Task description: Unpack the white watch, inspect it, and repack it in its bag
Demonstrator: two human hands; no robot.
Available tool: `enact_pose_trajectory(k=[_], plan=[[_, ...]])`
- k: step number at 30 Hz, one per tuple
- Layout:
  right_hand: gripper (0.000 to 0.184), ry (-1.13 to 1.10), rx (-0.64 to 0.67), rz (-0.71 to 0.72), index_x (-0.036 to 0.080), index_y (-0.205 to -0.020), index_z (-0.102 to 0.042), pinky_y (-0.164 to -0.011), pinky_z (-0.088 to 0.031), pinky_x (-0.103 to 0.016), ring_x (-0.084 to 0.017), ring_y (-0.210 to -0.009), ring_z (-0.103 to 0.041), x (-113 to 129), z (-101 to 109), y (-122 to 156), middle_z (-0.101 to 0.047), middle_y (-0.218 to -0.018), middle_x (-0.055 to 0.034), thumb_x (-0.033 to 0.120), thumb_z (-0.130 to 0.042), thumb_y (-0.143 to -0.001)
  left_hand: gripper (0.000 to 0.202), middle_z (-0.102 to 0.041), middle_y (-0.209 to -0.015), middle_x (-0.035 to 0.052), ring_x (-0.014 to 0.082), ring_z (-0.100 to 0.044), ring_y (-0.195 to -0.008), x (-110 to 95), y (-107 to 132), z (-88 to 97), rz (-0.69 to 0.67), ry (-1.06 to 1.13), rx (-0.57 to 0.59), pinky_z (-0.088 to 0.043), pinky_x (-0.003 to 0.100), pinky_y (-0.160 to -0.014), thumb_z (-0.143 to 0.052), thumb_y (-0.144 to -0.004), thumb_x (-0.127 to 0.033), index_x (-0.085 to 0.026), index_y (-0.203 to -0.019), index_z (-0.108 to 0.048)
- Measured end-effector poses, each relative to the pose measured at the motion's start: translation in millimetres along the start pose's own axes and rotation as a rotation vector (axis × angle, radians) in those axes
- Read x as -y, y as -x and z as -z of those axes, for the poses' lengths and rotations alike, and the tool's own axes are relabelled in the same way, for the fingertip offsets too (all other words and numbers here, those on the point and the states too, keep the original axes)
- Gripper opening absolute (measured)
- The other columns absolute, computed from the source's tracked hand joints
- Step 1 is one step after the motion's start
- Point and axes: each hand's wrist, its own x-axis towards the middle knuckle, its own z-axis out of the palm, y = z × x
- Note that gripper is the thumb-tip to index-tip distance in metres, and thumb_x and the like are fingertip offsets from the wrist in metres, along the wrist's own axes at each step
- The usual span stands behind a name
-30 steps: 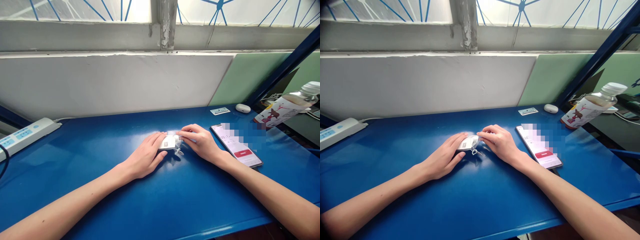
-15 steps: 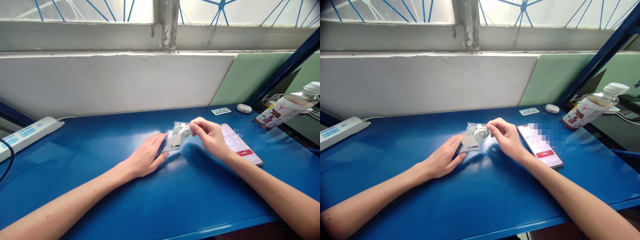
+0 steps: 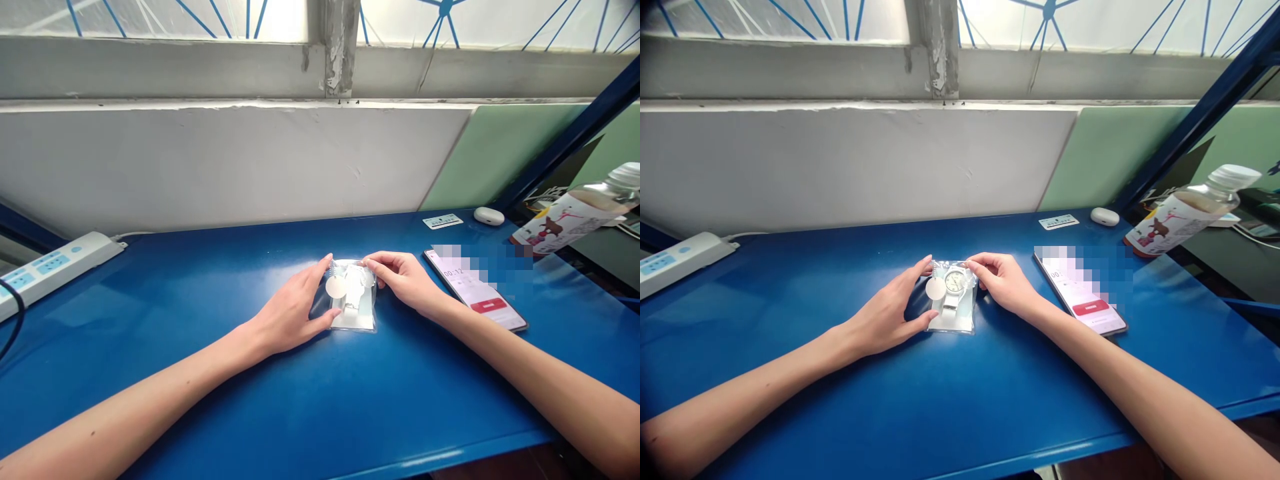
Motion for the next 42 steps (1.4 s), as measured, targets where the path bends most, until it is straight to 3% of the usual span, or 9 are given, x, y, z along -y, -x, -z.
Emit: enact_pose_trajectory(k=[9,14,16,18,22,25,29,34,42], plan=[[0.033,0.121,0.06,0.003,0.017,-0.115,-0.069,-0.06,-0.051,-0.03,-0.017,-0.069,-0.062,-7,1,0,-0.072,-0.09,-0.0063,0.039,-0.059,-0.092,0.054,-0.058,-0.132,0.0134,0.0275,-0.06,-0.118,-1,-1,0.2,-0.002,-0.062,-0.077,-0.053,0.042,-0.097,-0.055,-0.096,-0.03,-0.02,-0.145,-0.037],[0.037,0.325,0.103,0.117,0.02,-0.127,-0.062,-0.073,-0.06,-0.037,-0.023,-0.091,-0.069,-6,-3,6,-0.069,-0.118,-0.0124,0.034,-0.056,-0.094,0.034,-0.06,-0.127,0.0123,0.0252,-0.062,-0.112,-1,-1,1.3,-0.009,-0.081,-0.07,-0.054,0.038,-0.094,-0.054,-0.096,-0.027,-0.017,-0.128,-0.055],[0.041,0.493,0.096,0.258,0.021,-0.132,-0.058,-0.088,-0.058,-0.046,-0.03,-0.115,-0.063,-5,-3,10,-0.059,-0.136,-0.0163,0.035,-0.057,-0.093,0.031,-0.061,-0.124,0.0123,0.0253,-0.062,-0.11,0,-1,0.6,-0.004,-0.092,-0.087,-0.053,0.04,-0.094,-0.054,-0.096,-0.027,-0.017,-0.124,-0.058],[0.051,0.644,0.139,0.409,0.019,-0.139,-0.052,-0.104,-0.048,-0.054,-0.035,-0.134,-0.048,-3,-1,14,-0.046,-0.149,-0.0198,0.038,-0.059,-0.092,0.027,-0.064,-0.121,0.012,0.0254,-0.063,-0.108,1,-1,-0.4,-0.013,-0.103,-0.115,-0.053,0.041,-0.094,-0.054,-0.096,-0.027,-0.018,-0.121,-0.059],[0.075,0.751,0.311,0.558,0.016,-0.147,-0.04,-0.112,-0.037,-0.058,-0.037,-0.144,-0.033,1,2,18,-0.036,-0.156,-0.023,0.051,-0.066,-0.085,0.024,-0.07,-0.112,0.0099,0.0244,-0.066,-0.103,3,-1,-2.1,-0.047,-0.098,-0.142,-0.054,0.041,-0.09,-0.051,-0.098,-0.024,-0.018,-0.12,-0.06],[0.084,0.751,0.336,0.563,0.018,-0.149,-0.038,-0.112,-0.036,-0.06,-0.039,-0.146,-0.031,2,3,18,-0.036,-0.156,-0.0227,0.056,-0.07,-0.081,0.025,-0.071,-0.11,0.0089,0.0235,-0.067,-0.102,5,-2,-2.5,-0.033,-0.08,-0.15,-0.054,0.04,-0.089,-0.047,-0.1,-0.021,-0.019,-0.121,-0.061],[0.081,0.762,0.357,0.497,0.019,-0.149,-0.039,-0.111,-0.038,-0.059,-0.038,-0.144,-0.034,0,3,17,-0.04,-0.154,-0.0221,0.055,-0.068,-0.083,0.026,-0.072,-0.109,0.0081,0.0221,-0.068,-0.099,6,-2,-1.9,0.025,-0.03,-0.162,-0.055,0.037,-0.086,-0.044,-0.1,-0.02,-0.02,-0.117,-0.064],[0.079,0.758,0.367,0.446,0.015,-0.149,-0.04,-0.112,-0.039,-0.058,-0.037,-0.144,-0.036,-1,4,14,-0.041,-0.153,-0.0233,0.054,-0.066,-0.085,0.022,-0.072,-0.112,0.0083,0.0242,-0.067,-0.101,4,-2,-1.1,0.057,-0.047,-0.138,-0.054,0.039,-0.089,-0.055,-0.095,-0.023,-0.018,-0.114,-0.064],[0.082,0.699,0.366,0.442,0.022,-0.153,-0.035,-0.112,-0.038,-0.057,-0.037,-0.143,-0.037,-8,7,14,-0.039,-0.156,-0.0187,0.052,-0.068,-0.084,0.021,-0.072,-0.107,0.007,0.0203,-0.069,-0.095,6,-3,0.1,0.059,-0.004,-0.174,-0.055,0.034,-0.085,-0.048,-0.1,-0.025,-0.02,-0.112,-0.065]])
